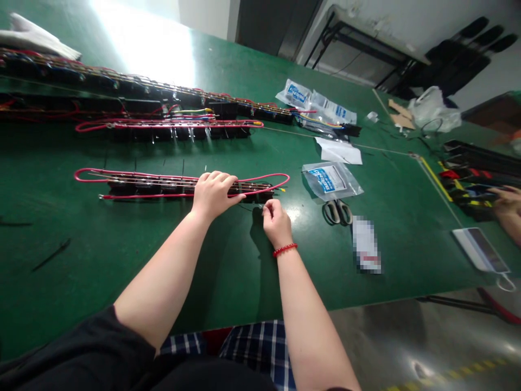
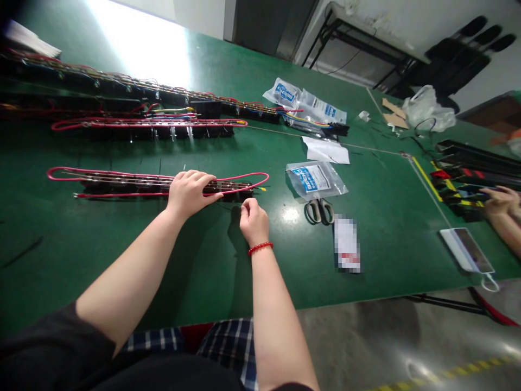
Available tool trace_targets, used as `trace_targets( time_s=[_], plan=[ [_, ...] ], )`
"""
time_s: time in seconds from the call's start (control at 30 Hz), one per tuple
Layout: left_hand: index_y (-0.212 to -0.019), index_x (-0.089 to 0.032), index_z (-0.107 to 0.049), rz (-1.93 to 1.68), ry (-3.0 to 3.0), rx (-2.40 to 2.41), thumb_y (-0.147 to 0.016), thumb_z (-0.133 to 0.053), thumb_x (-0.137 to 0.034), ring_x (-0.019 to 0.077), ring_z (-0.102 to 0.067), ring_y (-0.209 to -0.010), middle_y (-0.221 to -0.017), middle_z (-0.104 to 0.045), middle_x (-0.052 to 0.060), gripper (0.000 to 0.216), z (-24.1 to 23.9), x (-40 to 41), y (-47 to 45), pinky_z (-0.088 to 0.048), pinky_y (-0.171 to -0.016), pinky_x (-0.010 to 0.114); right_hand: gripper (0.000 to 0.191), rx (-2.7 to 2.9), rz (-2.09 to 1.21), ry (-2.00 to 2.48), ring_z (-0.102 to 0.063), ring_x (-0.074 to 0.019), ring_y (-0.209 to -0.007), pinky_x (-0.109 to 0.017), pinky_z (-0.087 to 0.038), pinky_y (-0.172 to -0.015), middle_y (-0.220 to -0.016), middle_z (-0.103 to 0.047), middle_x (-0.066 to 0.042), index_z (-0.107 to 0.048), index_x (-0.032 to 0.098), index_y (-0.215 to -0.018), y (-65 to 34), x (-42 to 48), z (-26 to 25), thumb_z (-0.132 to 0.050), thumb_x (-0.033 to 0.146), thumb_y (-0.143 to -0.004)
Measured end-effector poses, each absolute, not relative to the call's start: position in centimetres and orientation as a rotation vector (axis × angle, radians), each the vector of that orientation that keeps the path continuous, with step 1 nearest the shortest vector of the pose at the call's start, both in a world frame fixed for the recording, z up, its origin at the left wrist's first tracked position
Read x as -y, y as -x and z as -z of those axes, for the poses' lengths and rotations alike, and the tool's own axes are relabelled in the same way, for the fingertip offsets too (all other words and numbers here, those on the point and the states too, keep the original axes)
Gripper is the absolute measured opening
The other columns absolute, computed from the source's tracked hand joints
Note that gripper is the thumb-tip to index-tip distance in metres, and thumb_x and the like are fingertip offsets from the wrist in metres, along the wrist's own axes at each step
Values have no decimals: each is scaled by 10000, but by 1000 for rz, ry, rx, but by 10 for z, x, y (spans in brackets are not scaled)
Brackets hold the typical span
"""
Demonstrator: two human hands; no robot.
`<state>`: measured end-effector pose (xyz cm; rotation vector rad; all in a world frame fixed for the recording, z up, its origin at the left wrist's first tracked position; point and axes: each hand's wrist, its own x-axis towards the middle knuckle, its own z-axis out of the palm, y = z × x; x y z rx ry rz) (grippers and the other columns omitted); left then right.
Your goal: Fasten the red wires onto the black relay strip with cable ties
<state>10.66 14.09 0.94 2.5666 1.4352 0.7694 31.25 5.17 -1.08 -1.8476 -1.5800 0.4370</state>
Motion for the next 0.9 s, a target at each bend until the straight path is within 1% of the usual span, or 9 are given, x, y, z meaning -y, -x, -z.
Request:
trace_targets(
  time_s=[0.1,0.2,0.33,0.5,0.57,0.7,0.8,0.9],
  plan=[
    [-1089,-231,-690,-779,-2521,-1523,-873,-630,-527,304,-612,-1074,-1106,-727,91,371,-10,-142,-106,-412,-905,443,60,1392,-518,1748,-591,-150,-680,-268,-445,-678,-724,-597,22,-476,241,-877,-318,-62,12,-450,277,-916],
    [-1092,-236,-691,-784,-2479,-1565,-871,-633,-520,305,-606,-1077,-1113,-726,87,365,-11,-143,-106,-410,-899,442,59,1313,-486,1684,-574,-134,-658,-258,-454,-668,-720,-571,33,-451,239,-889,-319,-70,12,-436,276,-932],
    [-1111,-232,-686,-780,-2471,-1563,-865,-634,-550,310,-601,-1083,-1128,-720,87,406,-11,-144,-106,-416,-880,440,59,1376,-222,1732,-567,-146,-660,-273,-440,-653,-756,-570,16,-448,235,-951,-308,-70,10,-399,265,-966],
    [-1125,-235,-682,-772,-2505,-1552,-847,-657,-565,311,-597,-1080,-1135,-714,85,432,-9,-145,-107,-423,-869,441,118,1585,105,1649,-589,-201,-841,-346,-463,-788,-896,-614,-62,-480,224,-963,-286,-86,5,-369,255,-989],
    [-1109,-239,-684,-777,-2504,-1551,-845,-663,-559,304,-600,-1073,-1129,-716,79,416,-9,-145,-107,-426,-865,435,137,1573,196,1634,-587,-212,-866,-368,-456,-816,-915,-622,-73,-488,221,-982,-280,-101,5,-354,247,-996],
    [-1081,-243,-687,-788,-2499,-1541,-835,-667,-571,297,-607,-1061,-1108,-721,75,411,-10,-146,-105,-432,-867,430,152,1572,289,1618,-584,-212,-786,-369,-444,-771,-863,-626,-65,-485,220,-990,-271,-130,6,-337,250,-1005],
    [-1056,-252,-686,-773,-2509,-1518,-813,-683,-588,302,-611,-1055,-1088,-724,74,415,-11,-146,-104,-433,-865,431,155,1597,302,1633,-578,-204,-707,-339,-424,-692,-815,-624,-52,-484,224,-989,-267,-139,7,-335,261,-1008],
    [-1044,-255,-679,-761,-2528,-1515,-808,-699,-560,298,-615,-1049,-1075,-725,65,386,-12,-146,-104,-433,-871,428,165,1609,267,1666,-576,-191,-641,-305,-382,-610,-756,-615,-32,-487,223,-999,-265,-141,8,-327,264,-1012]
  ],
)
